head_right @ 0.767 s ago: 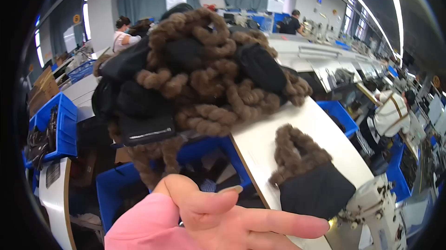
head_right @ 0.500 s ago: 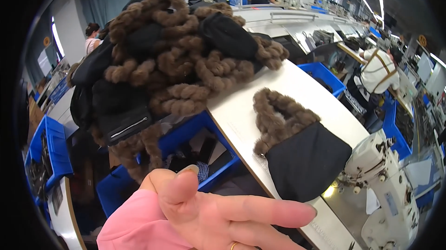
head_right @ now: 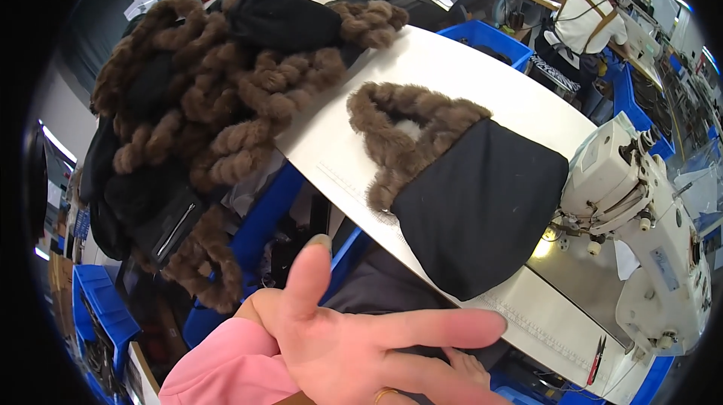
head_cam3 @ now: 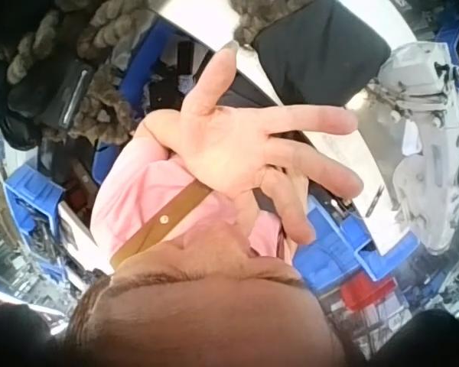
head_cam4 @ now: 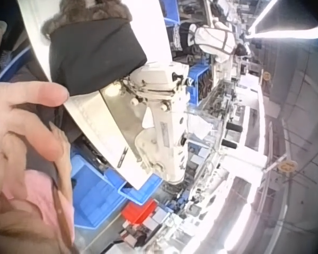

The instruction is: Sewing fur handles and fabric components of a bag together using an industrial sewing machine.

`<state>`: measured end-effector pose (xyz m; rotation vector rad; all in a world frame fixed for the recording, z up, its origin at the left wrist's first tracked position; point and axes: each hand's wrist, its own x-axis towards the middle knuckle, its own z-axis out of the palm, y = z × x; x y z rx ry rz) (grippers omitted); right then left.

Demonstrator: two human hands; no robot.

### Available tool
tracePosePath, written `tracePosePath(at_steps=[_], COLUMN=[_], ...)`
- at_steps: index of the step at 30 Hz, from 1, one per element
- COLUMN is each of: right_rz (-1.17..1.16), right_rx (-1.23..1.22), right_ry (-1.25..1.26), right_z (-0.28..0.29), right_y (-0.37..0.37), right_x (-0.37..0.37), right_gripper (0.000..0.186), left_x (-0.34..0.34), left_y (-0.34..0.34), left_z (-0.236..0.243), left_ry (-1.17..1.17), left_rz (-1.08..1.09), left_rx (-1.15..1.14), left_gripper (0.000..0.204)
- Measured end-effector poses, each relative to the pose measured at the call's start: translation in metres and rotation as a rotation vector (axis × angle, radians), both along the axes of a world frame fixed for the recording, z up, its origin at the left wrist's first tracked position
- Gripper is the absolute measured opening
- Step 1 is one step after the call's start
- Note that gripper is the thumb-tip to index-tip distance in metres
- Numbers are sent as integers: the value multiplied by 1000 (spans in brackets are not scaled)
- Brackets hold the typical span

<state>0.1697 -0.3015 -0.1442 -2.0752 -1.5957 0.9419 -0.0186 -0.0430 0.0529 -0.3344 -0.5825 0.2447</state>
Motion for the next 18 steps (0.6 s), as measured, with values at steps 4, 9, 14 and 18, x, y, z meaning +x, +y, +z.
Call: tracePosePath(at_steps=[4, 9, 14, 18], right_rz=[14, 67, 109, 144], right_rx=[-10, -2, 8, 0], right_ry=[5, 10, 11, 21], right_z=[0, -1, 30, 36], right_y=[15, 42, 122, 143], right_x=[-2, -3, -30, -22], right_gripper=[30, 29, 29, 29], left_x=[6, 7, 13, 20], left_y=[2, 5, 7, 6], left_z=[-2, -5, -10, -10], left_ry=[-26, -63, -48, -69], left_rz=[-155, -195, -233, -276], left_rx=[-226, -249, -216, -230], left_gripper=[109, 107, 104, 99])
